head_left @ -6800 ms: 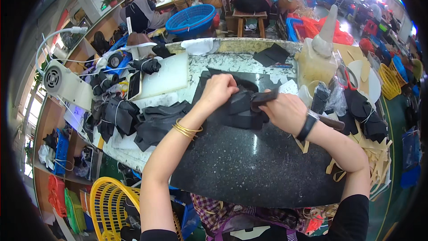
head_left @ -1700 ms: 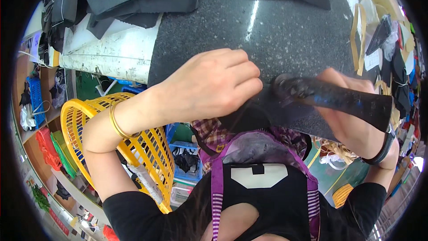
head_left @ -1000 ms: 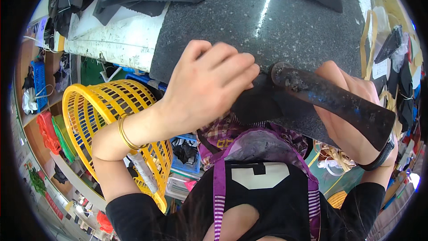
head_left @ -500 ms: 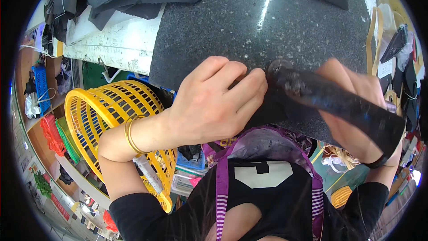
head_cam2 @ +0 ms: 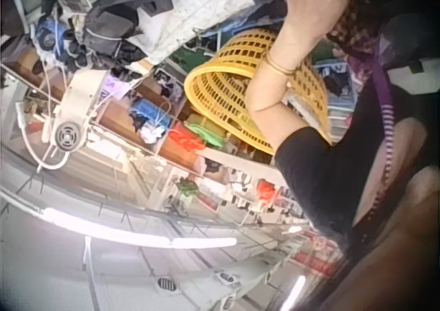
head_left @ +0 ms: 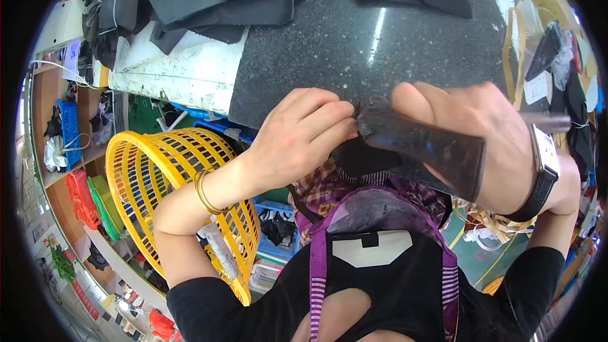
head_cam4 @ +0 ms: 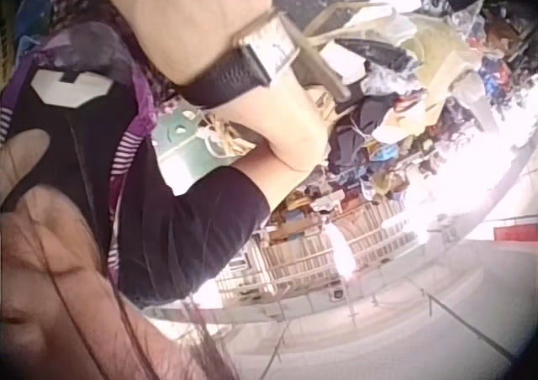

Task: The person is assembling black leather shoe upper components by applying adhesive strips and using a hammer to flatten edges.

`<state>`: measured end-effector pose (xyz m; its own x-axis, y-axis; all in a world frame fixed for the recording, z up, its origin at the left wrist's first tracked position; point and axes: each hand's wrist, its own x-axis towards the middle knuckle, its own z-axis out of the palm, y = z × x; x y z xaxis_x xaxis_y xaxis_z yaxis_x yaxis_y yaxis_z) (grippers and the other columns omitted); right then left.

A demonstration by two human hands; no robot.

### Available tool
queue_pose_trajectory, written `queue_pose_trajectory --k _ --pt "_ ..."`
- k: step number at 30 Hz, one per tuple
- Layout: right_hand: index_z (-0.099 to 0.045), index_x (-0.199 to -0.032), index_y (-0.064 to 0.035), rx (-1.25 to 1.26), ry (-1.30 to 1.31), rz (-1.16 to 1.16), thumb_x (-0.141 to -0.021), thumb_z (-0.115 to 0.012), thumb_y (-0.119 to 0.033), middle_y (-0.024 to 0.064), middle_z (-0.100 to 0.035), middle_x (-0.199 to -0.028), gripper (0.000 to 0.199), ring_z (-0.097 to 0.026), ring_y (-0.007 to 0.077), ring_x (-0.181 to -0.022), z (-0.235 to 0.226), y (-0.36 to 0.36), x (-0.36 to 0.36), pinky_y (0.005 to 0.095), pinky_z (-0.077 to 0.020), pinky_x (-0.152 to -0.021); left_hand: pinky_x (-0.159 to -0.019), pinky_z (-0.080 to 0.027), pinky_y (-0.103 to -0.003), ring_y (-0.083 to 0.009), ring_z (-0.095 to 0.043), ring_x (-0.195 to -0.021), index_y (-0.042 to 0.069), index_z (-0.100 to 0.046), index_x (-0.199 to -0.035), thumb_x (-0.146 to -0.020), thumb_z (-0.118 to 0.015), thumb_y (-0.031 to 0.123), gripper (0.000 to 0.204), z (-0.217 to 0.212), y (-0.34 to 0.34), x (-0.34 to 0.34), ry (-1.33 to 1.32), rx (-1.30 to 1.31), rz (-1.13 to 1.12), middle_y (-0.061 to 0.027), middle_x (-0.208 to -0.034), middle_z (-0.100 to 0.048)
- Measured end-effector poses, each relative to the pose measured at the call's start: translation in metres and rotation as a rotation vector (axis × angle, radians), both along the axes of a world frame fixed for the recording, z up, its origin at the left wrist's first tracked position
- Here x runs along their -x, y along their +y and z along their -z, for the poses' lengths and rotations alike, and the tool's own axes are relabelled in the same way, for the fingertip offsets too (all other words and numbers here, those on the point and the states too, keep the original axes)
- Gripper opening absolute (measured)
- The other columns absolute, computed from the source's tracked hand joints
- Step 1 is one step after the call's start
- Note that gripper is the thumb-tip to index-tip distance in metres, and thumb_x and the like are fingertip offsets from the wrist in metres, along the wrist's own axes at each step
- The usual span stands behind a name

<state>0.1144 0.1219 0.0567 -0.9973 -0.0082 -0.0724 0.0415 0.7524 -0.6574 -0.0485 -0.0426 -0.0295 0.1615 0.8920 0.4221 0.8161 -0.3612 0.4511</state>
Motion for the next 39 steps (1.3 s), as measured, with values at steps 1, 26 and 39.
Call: queue_pose_trajectory --k 1,26,39 --pt "-0.047 -0.085 -0.0034 -0.089 -0.077 0.034 -0.075 -0.060 -0.004 0.0149 -0.051 -0.068 0.016 -0.056 0.0369 -0.064 -0.009 0.001 -0.005 0.0417 -0.0425 -0.054 -0.074 -0.047 -0.034 -0.0248 -0.056 -0.090 0.002 -0.060 -0.093 -0.071 -0.066 0.013 0.025 0.003 -0.001 0.001 0.010 0.039 0.010 -0.0089 -0.095 -0.057" --pt "-0.065 -0.091 -0.0034 -0.618 0.277 0.594 -0.083 -0.061 -0.012 0.0163 -0.062 -0.082 0.013 -0.061 0.0346 -0.072 -0.007 0.082 -0.060 0.0410 -0.0490 -0.065 -0.071 -0.044 -0.036 -0.0267 -0.056 -0.081 0.004 -0.063 -0.090 -0.077 -0.064 0.011 0.015 -0.003 0.193 0.008 0.482 -0.173 -0.286 -0.0088 -0.083 -0.059" --pt "-0.057 -0.087 -0.0044 0.053 -0.074 0.265 -0.079 -0.063 -0.010 0.0087 -0.053 -0.067 0.012 -0.056 0.0267 -0.057 -0.004 0.035 -0.077 0.0359 -0.0433 -0.051 -0.064 -0.047 -0.036 -0.0271 -0.058 -0.074 0.004 -0.060 -0.105 -0.078 -0.067 0.009 0.028 -0.024 0.061 -0.029 -0.009 0.409 0.096 -0.0089 -0.081 -0.059"
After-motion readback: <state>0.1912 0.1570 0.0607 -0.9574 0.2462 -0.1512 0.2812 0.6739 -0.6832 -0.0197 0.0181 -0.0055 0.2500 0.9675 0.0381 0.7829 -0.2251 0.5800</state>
